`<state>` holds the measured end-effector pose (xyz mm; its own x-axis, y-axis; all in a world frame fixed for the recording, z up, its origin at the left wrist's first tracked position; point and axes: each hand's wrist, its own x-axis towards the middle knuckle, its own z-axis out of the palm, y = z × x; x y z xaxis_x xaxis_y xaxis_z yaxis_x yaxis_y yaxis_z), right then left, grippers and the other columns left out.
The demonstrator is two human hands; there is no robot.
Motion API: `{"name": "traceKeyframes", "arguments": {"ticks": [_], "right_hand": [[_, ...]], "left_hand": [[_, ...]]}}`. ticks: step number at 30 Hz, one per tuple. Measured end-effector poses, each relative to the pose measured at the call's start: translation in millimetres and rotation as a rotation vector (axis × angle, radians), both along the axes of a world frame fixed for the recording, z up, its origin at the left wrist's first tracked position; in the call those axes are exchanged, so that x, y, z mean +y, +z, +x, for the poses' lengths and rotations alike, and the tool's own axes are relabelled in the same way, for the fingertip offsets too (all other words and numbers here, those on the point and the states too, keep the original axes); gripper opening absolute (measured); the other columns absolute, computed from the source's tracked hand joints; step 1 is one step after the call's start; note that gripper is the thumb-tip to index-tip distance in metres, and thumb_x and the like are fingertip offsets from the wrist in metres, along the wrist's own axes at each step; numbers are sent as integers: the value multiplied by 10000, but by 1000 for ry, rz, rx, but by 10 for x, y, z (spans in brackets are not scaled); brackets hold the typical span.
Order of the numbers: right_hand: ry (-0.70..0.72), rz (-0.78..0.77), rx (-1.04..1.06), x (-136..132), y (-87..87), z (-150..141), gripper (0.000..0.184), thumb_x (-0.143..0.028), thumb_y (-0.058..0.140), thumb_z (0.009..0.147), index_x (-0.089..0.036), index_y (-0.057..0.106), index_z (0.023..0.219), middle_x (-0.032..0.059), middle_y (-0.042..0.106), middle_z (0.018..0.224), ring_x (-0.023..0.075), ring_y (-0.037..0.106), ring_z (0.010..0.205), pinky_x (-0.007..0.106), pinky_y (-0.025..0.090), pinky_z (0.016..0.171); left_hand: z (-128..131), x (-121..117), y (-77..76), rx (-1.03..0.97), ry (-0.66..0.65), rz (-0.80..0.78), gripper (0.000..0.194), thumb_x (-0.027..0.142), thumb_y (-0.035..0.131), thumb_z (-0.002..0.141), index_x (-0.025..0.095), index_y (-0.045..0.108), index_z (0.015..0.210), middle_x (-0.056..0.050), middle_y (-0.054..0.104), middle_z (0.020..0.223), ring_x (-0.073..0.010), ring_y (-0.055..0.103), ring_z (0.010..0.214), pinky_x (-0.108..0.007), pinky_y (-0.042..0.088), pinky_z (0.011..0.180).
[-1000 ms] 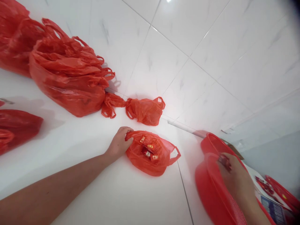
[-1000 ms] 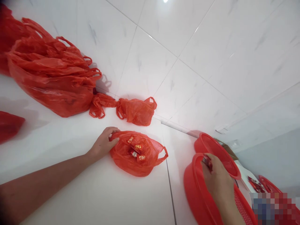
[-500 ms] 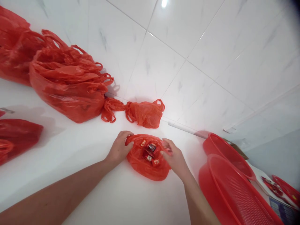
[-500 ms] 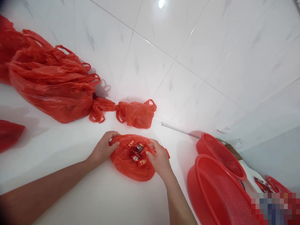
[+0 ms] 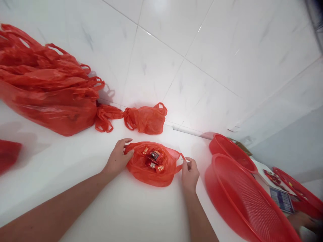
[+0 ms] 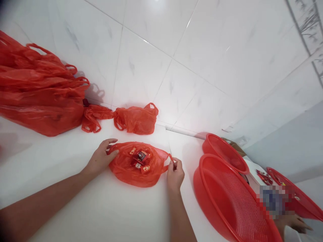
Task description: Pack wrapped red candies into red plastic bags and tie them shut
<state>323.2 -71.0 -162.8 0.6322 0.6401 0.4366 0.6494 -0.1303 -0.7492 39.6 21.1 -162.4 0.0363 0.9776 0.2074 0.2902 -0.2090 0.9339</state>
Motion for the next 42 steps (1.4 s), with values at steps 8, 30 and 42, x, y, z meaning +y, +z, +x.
{"name": "traceKeyframes", "arguments": {"ticks": [8,30,42], "right_hand": [[-77,-7,167,149,-37,-25,547,-560,481,802,-170,481,1185,55,616,854,212,592,771,275,433,653],[230,106,308,506,-179,-289,488,-251,566,672,-210,520,1156,44,644,1011,218,597,891,335,451,815],[333,113,384,466,-84,-284,443,-283,586,760,-195,488,1183,58,632,1042,199,605,916,344,488,827]], "left_hand": [[4,39,-52,-52,30,43,425,385,529,768,243,489,1168,-66,526,1216,-207,560,966,-387,472,864],[-24,-205,-105,70,-7,132,492,189,505,769,249,436,1252,-57,533,1223,-193,563,1043,-357,452,923],[84,-157,-29,171,-25,105,459,264,540,763,252,426,1207,-60,410,1328,-234,498,1176,-390,419,989]]}}
